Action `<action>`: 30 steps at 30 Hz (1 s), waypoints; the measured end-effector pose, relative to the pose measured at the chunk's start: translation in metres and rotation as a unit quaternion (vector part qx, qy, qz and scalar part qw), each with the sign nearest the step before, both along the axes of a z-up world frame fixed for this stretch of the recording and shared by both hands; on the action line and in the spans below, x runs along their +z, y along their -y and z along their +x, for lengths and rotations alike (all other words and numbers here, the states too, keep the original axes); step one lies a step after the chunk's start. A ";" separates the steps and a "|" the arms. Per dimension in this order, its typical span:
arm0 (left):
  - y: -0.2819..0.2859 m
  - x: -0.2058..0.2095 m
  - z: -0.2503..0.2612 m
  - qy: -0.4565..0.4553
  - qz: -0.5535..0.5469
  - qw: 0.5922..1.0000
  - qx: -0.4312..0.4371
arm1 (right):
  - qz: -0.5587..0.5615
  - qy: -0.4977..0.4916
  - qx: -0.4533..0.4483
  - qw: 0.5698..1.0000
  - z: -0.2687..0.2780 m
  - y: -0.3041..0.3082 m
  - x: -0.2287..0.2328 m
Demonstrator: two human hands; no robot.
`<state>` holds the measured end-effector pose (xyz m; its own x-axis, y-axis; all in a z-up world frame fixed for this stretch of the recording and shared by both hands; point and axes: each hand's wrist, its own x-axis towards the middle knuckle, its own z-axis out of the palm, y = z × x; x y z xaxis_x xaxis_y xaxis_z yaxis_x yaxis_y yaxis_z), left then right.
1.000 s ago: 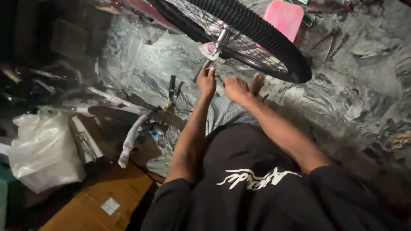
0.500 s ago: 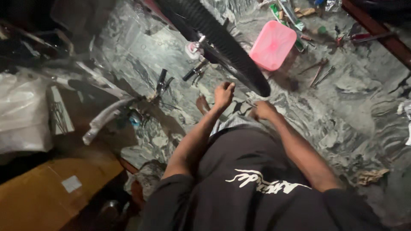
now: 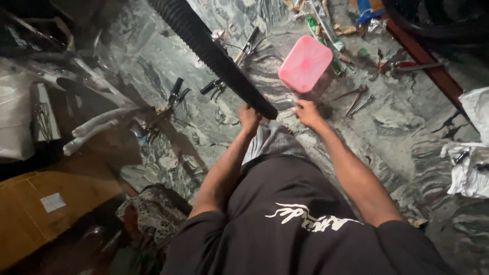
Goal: The person removes a bicycle wheel, uses a wrench to loosen and tighten the axle nuts, and reattaches the wheel to the bicycle frame. The person handles the wheel and wrench throughout the process.
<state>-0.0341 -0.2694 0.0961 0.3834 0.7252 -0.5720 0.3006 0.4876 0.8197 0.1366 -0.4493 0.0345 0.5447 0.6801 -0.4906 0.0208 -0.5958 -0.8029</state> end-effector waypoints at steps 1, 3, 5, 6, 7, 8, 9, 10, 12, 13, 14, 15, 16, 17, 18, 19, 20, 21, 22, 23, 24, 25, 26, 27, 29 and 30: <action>-0.001 -0.004 0.003 -0.014 0.054 0.998 -0.009 | -0.004 -0.016 0.000 1.000 0.002 -0.006 0.000; -0.004 -0.016 0.004 -0.042 0.159 0.986 -0.027 | -0.007 -0.059 0.006 0.998 0.006 -0.019 0.001; -0.012 -0.031 0.008 -0.127 0.165 0.977 -0.037 | 0.007 -0.081 0.017 0.997 0.009 -0.031 0.003; -0.015 -0.038 0.012 -0.168 0.165 0.971 -0.040 | 0.023 -0.079 0.029 0.996 0.013 -0.036 0.007; -0.016 -0.044 0.013 -0.137 0.175 0.975 -0.013 | 0.039 -0.078 0.040 0.995 0.017 -0.042 0.010; -0.018 -0.048 0.015 -0.106 0.186 0.977 0.016 | 0.038 -0.095 0.039 0.994 0.024 -0.049 0.014; -0.022 -0.052 0.018 -0.074 0.196 0.977 0.045 | 0.037 -0.111 0.036 0.992 0.029 -0.055 0.020; -0.026 -0.055 0.020 -0.081 0.185 0.979 0.039 | 0.035 -0.129 0.039 0.990 0.035 -0.062 0.027; -0.028 -0.059 0.017 -0.101 0.161 0.981 0.029 | 0.058 -0.093 0.056 0.992 0.049 -0.078 0.041; -0.025 -0.058 0.014 -0.090 0.147 0.983 0.058 | 0.069 -0.079 0.067 0.992 0.051 -0.085 0.049; -0.031 -0.056 0.016 -0.076 0.138 0.983 0.089 | 0.051 -0.094 0.065 0.992 0.056 -0.100 0.059; -0.037 -0.053 0.019 -0.062 0.130 0.982 0.121 | 0.032 -0.108 0.063 0.992 0.061 -0.114 0.069; -0.042 -0.048 0.021 -0.097 0.162 0.971 0.144 | 0.013 -0.122 0.060 0.991 0.064 -0.127 0.080; -0.049 -0.042 0.025 -0.132 0.194 0.958 0.167 | 0.025 -0.135 0.066 0.988 0.065 -0.141 0.092; -0.054 -0.034 0.026 -0.170 0.222 0.942 0.187 | 0.036 -0.149 0.071 0.986 0.064 -0.154 0.104; -0.059 -0.025 0.029 -0.133 0.186 0.950 0.215 | 0.046 -0.164 0.075 0.983 0.063 -0.167 0.116; -0.064 -0.014 0.030 -0.095 0.150 0.954 0.240 | 0.057 -0.203 0.064 0.975 0.059 -0.176 0.129; -0.067 -0.002 0.031 -0.057 0.115 0.956 0.265 | 0.065 -0.243 0.052 0.966 0.055 -0.186 0.141; -0.068 0.013 0.032 -0.012 0.114 0.954 0.277 | 0.075 -0.280 0.041 0.956 0.053 -0.196 0.154; -0.067 0.029 0.033 0.033 0.113 0.950 0.288 | 0.086 -0.291 0.040 0.952 0.051 -0.205 0.168; -0.064 0.045 0.035 0.080 0.112 0.945 0.297 | 0.096 -0.300 0.037 0.948 0.051 -0.214 0.180; -0.058 0.063 0.037 0.129 0.115 0.941 0.290 | 0.106 -0.310 0.033 0.944 0.050 -0.223 0.191; -0.051 0.081 0.039 0.177 0.119 0.935 0.282 | 0.140 -0.301 0.033 0.943 0.050 -0.233 0.201; -0.045 0.098 0.042 0.225 0.124 0.927 0.274 | 0.173 -0.293 0.032 0.940 0.052 -0.242 0.210; -0.032 0.131 0.049 0.197 0.166 0.937 0.235 | 0.234 -0.295 0.047 0.925 0.050 -0.257 0.225; -0.027 0.145 0.052 0.179 0.187 0.941 0.218 | 0.261 -0.307 0.063 0.913 0.051 -0.261 0.231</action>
